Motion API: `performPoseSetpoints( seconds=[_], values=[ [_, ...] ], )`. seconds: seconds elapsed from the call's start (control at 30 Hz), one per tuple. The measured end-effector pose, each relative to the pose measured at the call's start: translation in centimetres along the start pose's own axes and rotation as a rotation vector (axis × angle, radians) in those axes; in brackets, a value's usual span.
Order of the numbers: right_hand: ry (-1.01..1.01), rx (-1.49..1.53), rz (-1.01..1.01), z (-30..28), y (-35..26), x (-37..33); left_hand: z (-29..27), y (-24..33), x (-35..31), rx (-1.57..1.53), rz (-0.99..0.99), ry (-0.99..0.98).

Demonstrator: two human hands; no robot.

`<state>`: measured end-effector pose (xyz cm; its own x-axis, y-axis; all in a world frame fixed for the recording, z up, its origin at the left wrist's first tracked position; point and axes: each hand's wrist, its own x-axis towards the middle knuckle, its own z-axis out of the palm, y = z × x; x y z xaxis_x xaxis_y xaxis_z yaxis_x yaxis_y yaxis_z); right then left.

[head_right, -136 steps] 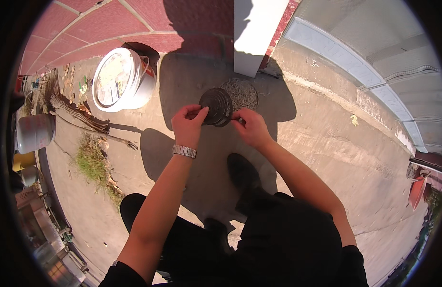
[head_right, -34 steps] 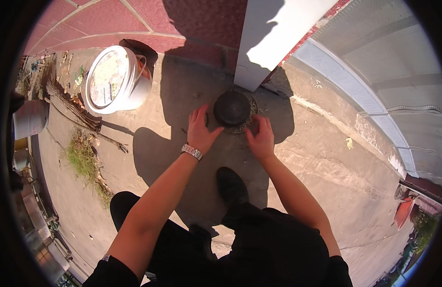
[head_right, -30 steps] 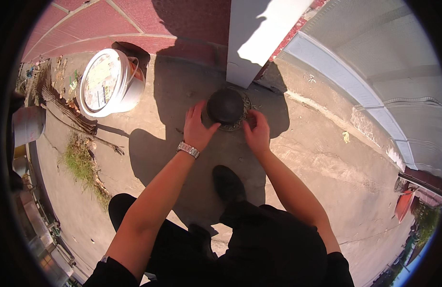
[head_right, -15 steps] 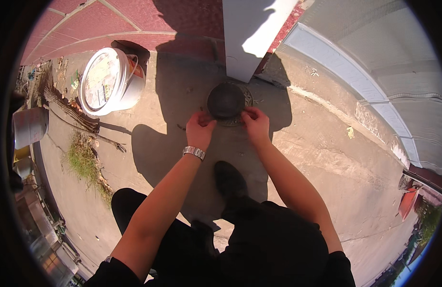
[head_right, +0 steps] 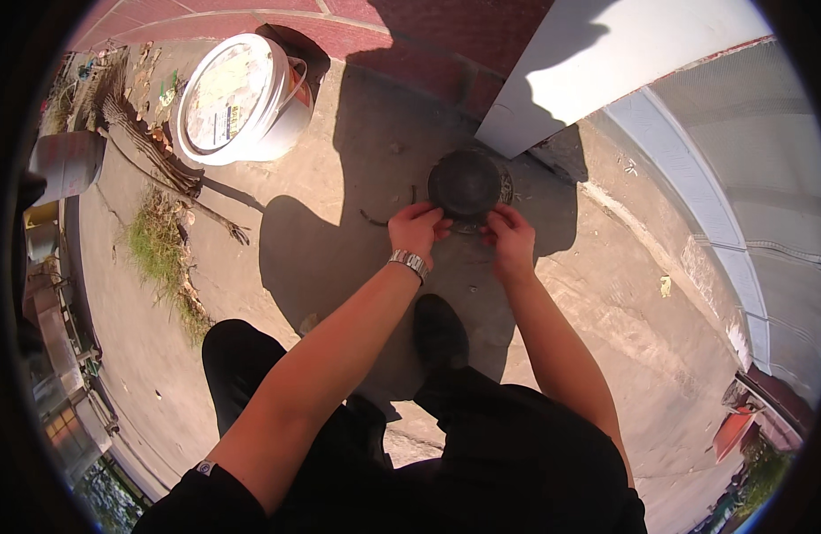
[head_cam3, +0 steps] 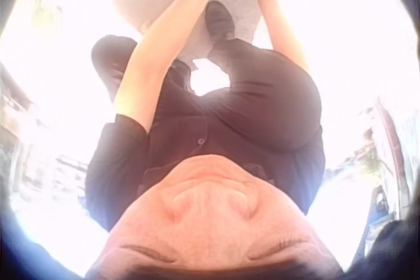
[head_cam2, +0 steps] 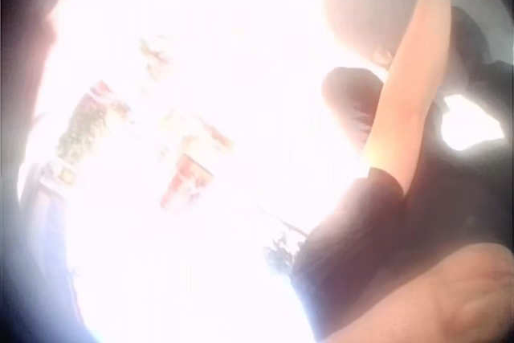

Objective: The person sits on a concrete surface and assembles small metal parts by hand. They pick up a circular metal base and a wire coil, then insert the coil into the base. The person repeats this process with another set of parts, placing the assembled units on the ground.

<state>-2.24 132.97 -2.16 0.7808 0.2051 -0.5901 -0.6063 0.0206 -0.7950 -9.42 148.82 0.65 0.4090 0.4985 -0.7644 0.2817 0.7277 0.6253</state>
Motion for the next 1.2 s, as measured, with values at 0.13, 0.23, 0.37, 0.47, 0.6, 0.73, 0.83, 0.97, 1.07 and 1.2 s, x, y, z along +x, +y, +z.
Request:
performPoseSetpoints(
  seconds=[0.13,0.23,0.37,0.47,0.6,0.73,0.83,0.97,1.07,1.2],
  values=[
    [-0.023,0.005,0.005,-0.3,0.2,0.1,0.3,-0.3,0.3,-0.042,-0.023,0.026],
    [-0.028,-0.01,0.013,-0.6,0.3,0.2,0.1,-0.5,0.1,-0.049,-0.024,0.009],
    [-0.026,-0.03,0.003,-0.7,0.5,0.3,-0.4,-1.0,0.2,-0.056,-0.031,-0.037],
    [-0.033,-0.033,-0.001,-0.8,0.5,0.4,-0.6,-1.4,0.6,-0.063,-0.036,-0.056],
    [-0.025,-0.043,0.0,-0.6,0.4,0.3,-0.5,-1.5,0.6,-0.049,-0.027,-0.056],
    [-0.014,-0.078,-0.019,-0.6,0.5,0.6,-0.3,-1.5,0.6,-0.038,-0.01,-0.038],
    [-0.006,-0.111,-0.034,-0.6,0.6,0.6,-0.1,-1.6,0.4,-0.067,-0.022,-0.021],
    [0.005,-0.118,-0.084,-0.6,0.9,0.8,-0.1,-1.4,0.2,-0.046,-0.022,-0.016],
    [0.004,-0.163,-0.061,-0.5,0.9,0.7,-0.4,-1.6,0.4,-0.053,-0.019,-0.02],
    [0.016,-0.199,-0.078,-0.6,1.1,0.7,-0.5,-2.1,0.3,-0.092,-0.017,-0.014]
  ],
)
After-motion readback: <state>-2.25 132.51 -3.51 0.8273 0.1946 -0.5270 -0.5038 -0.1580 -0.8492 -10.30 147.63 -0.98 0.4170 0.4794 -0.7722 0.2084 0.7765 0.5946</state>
